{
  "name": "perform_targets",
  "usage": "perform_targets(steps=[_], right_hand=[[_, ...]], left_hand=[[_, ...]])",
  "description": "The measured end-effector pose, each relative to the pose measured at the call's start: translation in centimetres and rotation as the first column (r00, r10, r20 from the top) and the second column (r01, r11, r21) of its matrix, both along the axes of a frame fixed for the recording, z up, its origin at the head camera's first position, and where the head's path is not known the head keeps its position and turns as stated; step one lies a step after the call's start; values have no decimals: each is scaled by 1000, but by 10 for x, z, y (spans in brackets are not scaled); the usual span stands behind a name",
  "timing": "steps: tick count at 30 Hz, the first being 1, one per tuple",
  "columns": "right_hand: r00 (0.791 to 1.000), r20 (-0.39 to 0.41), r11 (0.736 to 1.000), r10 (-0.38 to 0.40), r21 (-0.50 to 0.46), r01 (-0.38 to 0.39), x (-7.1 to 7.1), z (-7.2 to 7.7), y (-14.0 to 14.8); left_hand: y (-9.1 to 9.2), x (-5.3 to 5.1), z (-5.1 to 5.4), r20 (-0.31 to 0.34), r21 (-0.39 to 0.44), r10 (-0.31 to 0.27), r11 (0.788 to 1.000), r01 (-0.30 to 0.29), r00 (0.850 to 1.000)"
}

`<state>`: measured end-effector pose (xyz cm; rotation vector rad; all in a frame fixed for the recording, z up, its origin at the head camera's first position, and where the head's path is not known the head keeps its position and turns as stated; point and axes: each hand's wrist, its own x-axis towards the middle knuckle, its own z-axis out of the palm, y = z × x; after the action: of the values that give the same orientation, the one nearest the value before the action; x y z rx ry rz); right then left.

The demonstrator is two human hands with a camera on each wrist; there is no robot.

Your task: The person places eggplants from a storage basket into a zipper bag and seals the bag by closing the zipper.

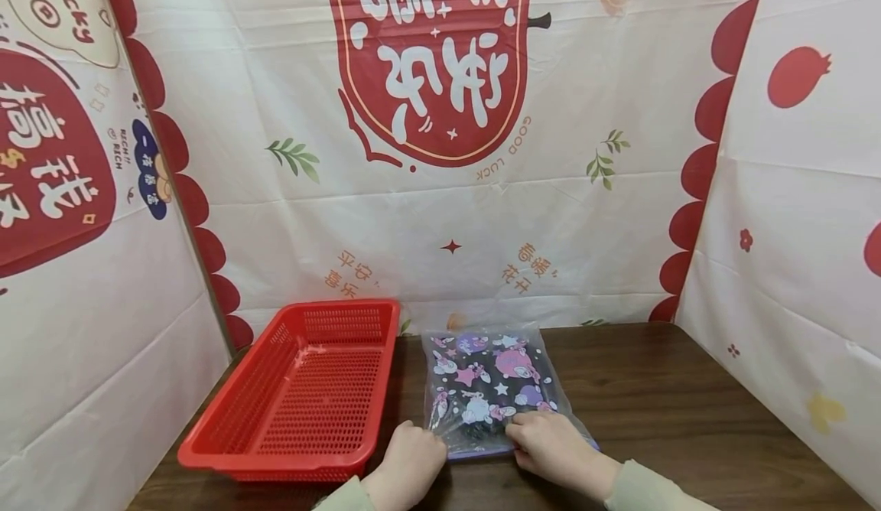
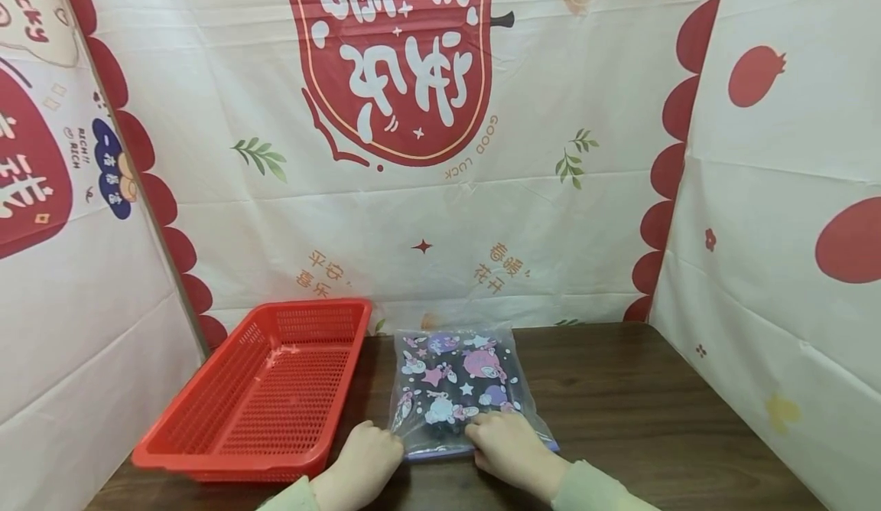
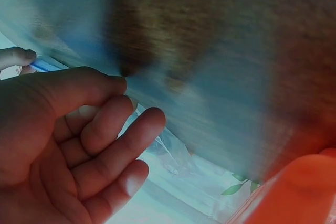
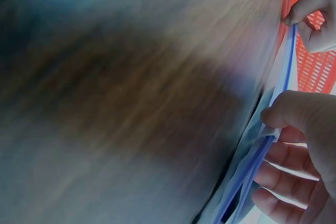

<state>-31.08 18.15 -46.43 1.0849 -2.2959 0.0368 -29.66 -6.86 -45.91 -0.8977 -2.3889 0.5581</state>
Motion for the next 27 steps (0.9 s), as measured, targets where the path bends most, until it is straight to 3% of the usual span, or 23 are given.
perform_targets(steps=[11, 19, 27], right_hand=[[999, 33, 999, -33, 19, 32, 0, 0, 3], [1000, 4, 1000, -22, 6, 22, 2, -4, 4], [999, 9, 999, -39, 5, 39, 1, -2, 5]], left_hand=[[-1, -1, -2, 8, 9, 6, 1000, -6, 1000], [-1, 1, -3, 40, -6, 19, 1000, -19, 999], [-1, -2, -3, 10, 1, 1, 1000, -1, 1000]])
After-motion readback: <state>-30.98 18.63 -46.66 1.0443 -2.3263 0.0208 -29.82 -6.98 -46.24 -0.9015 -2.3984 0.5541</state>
